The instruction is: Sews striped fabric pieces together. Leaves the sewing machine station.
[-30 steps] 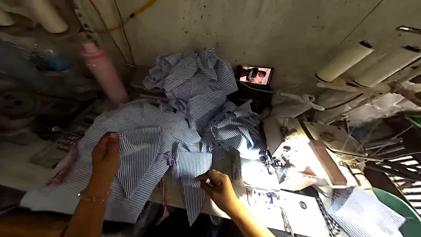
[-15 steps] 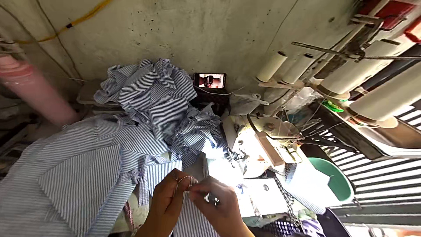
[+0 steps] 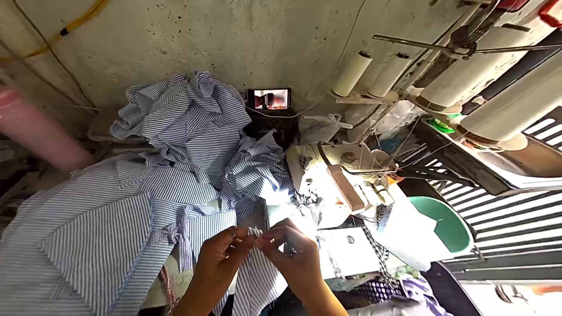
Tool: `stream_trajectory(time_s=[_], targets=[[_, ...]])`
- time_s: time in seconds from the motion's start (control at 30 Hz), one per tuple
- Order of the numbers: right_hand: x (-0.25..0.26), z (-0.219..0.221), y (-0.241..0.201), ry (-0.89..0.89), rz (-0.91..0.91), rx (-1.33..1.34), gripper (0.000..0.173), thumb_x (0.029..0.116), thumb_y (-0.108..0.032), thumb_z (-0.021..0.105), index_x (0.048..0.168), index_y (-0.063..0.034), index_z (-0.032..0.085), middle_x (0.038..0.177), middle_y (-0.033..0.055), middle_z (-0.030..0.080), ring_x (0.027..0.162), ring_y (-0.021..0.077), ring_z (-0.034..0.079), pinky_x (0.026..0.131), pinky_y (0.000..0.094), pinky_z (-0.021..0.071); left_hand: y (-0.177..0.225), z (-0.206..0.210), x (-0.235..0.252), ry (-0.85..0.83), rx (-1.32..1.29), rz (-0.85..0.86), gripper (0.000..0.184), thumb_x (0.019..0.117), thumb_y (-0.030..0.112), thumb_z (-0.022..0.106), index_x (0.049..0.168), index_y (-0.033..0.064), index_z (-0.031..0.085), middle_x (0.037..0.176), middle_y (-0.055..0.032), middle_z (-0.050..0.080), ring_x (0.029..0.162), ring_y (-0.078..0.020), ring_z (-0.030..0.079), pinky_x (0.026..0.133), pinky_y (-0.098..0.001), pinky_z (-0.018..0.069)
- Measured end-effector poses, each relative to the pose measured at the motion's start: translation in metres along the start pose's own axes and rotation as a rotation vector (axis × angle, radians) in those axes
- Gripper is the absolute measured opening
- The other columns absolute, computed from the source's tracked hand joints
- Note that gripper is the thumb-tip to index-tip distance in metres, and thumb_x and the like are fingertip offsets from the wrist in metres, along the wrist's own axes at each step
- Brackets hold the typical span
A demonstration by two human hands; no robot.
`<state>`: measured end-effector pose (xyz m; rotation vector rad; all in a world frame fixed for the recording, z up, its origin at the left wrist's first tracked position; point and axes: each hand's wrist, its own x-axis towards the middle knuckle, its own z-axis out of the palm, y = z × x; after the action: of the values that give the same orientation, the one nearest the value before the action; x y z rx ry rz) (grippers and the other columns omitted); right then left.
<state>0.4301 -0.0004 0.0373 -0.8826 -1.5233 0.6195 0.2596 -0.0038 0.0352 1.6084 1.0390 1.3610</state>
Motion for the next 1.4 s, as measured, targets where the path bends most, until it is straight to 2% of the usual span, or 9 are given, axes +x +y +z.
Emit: stream_trajectory(time_s=[0.17,0.33,0.73,0.8,0.87,0.93,1.03,1.23,1.4], targets=[[0.001,-0.011,-0.002,-0.162,0.010,0.192,0.010,0.0920,-0.014,0.074,0.095,-0.0047,0.076,0.088,-0.0014,0.067,0.075,-0.0072,0.057,0.065,0.0065,0.0473,0.008,-0.003,0.003,-0.050,-0.106,-0.132,0.017,0.1018,0.017,0.057,0.100,0.0143,0.073,0.087,0.0139,0.073,0.075,0.0059,0.067,0.067,-0.0131,0.0561],[0.002,-0.005,0.002,-0.045,0.024,0.003,0.011,0.0880,-0.015,0.076,0.090,-0.0046,0.076,0.081,-0.0019,0.069,0.068,-0.0080,0.056,0.059,0.0057,0.0442,0.006,-0.002,0.001,-0.086,-0.114,-0.101,0.016,0.1011,0.019,0.058,0.097,0.0159,0.074,0.083,0.0173,0.069,0.074,0.0083,0.063,0.068,-0.0113,0.0531],[0.006,-0.004,0.004,-0.024,0.065,-0.013,0.010,0.0843,-0.014,0.078,0.087,-0.0056,0.074,0.080,-0.0032,0.067,0.066,-0.0091,0.055,0.057,0.0051,0.0427,-0.001,-0.006,0.004,-0.127,-0.130,-0.064,0.019,0.0996,0.033,0.063,0.094,0.0200,0.076,0.087,0.0151,0.072,0.079,0.0062,0.066,0.071,-0.0133,0.0551],[0.006,-0.004,0.004,-0.026,0.055,-0.020,0.011,0.0847,-0.014,0.077,0.090,-0.0051,0.074,0.087,-0.0011,0.067,0.067,-0.0088,0.054,0.056,0.0046,0.0432,0.000,-0.003,0.007,-0.098,-0.106,-0.066,0.017,0.0981,0.027,0.065,0.091,0.0166,0.076,0.083,0.0138,0.073,0.076,0.0057,0.067,0.068,-0.0131,0.0554],[0.005,-0.007,0.002,-0.080,0.083,0.007,0.019,0.0879,-0.013,0.076,0.103,-0.0020,0.071,0.104,0.0033,0.071,0.067,-0.0086,0.055,0.057,0.0059,0.0441,0.001,-0.003,0.009,-0.100,-0.103,-0.090,0.017,0.0986,0.023,0.063,0.091,0.0170,0.077,0.082,0.0141,0.073,0.073,0.0053,0.067,0.068,-0.0141,0.0561],[0.002,-0.013,-0.001,-0.169,0.197,0.071,0.028,0.0890,-0.013,0.076,0.113,0.0002,0.070,0.109,0.0023,0.074,0.070,-0.0085,0.059,0.061,0.0082,0.0487,0.001,-0.007,0.012,-0.075,-0.102,-0.098,0.019,0.0998,0.020,0.061,0.090,0.0175,0.077,0.081,0.0150,0.073,0.071,0.0053,0.066,0.066,-0.0141,0.0557],[-0.012,-0.016,0.008,-0.209,0.340,0.136,0.025,0.0899,-0.009,0.074,0.112,0.0022,0.071,0.098,0.0020,0.075,0.085,-0.0040,0.067,0.078,0.0130,0.0551,0.003,-0.019,0.018,0.020,-0.061,-0.109,0.020,0.0999,0.013,0.059,0.094,0.0171,0.077,0.084,0.0144,0.075,0.071,0.0039,0.069,0.065,-0.0152,0.0578],[-0.026,-0.007,0.024,-0.213,0.343,0.188,0.039,0.0881,-0.007,0.076,0.124,0.0039,0.067,0.110,0.0052,0.074,0.095,0.0017,0.069,0.087,0.0189,0.0562,0.004,-0.036,0.023,0.134,0.062,-0.131,0.018,0.0991,0.012,0.058,0.094,0.0164,0.075,0.084,0.0159,0.074,0.073,0.0059,0.068,0.065,-0.0125,0.0556],[-0.025,0.003,0.023,-0.245,0.318,0.103,0.026,0.0956,-0.011,0.068,0.118,0.0010,0.072,0.104,0.0063,0.077,0.095,0.0023,0.071,0.088,0.0202,0.0563,0.001,-0.046,0.023,0.167,0.164,-0.106,0.017,0.1003,0.017,0.057,0.095,0.0154,0.074,0.084,0.0165,0.073,0.074,0.0077,0.065,0.064,-0.0106,0.0529]])
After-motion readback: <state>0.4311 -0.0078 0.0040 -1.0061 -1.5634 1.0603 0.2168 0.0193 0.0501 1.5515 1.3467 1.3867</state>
